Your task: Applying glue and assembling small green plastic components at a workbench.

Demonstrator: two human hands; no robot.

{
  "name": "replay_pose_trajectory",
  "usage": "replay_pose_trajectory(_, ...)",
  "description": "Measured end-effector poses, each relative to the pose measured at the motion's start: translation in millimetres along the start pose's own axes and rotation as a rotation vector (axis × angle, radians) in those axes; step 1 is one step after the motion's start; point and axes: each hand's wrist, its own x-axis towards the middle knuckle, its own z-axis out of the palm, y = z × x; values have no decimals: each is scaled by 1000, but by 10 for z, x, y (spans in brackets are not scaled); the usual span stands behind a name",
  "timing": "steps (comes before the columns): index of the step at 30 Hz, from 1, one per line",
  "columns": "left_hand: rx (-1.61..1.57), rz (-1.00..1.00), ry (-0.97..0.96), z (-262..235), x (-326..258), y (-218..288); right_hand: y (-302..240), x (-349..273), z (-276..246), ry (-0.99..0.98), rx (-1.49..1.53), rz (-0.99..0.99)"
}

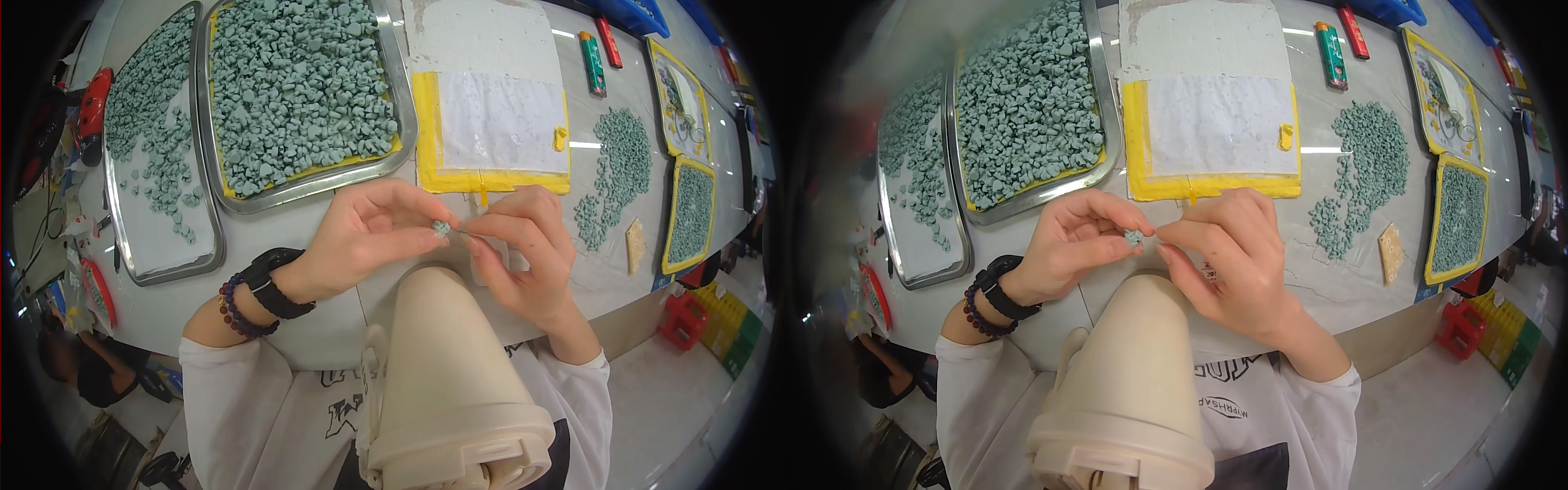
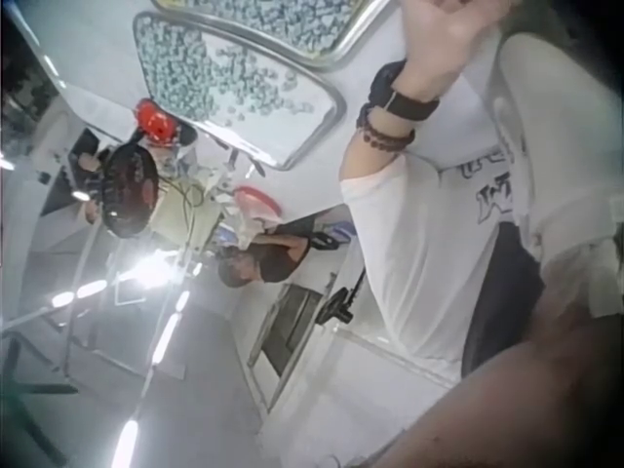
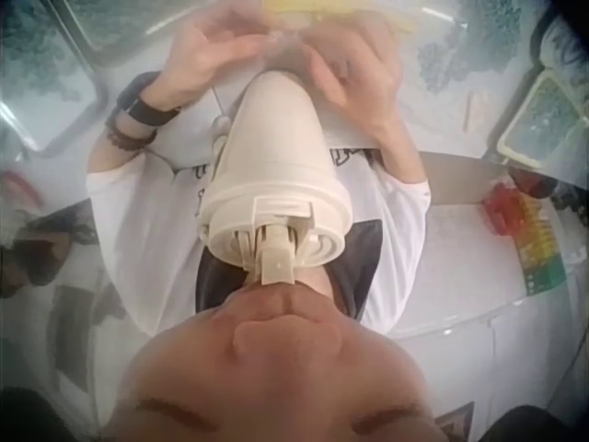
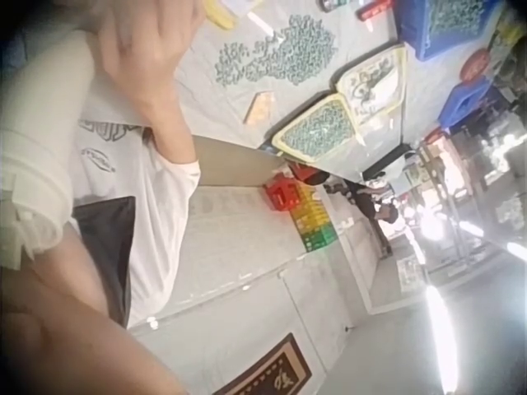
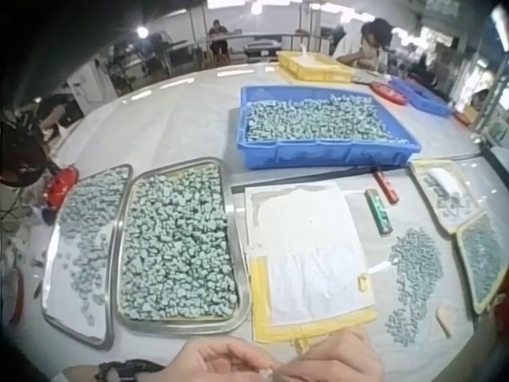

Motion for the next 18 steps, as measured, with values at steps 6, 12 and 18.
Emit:
replay_pose_trajectory(6, 5, 3, -25, 7, -2, 16, 12, -21, -8, 38, 17, 17)
replay_pose_trajectory(12, 29, 4, -17, 3, -3, 18, 62, -49, -14, 65, 33, 19)
replay_pose_trajectory(18, 83, -2, -19, 19, -6, 31, 64, -40, -33, 62, 16, 5)
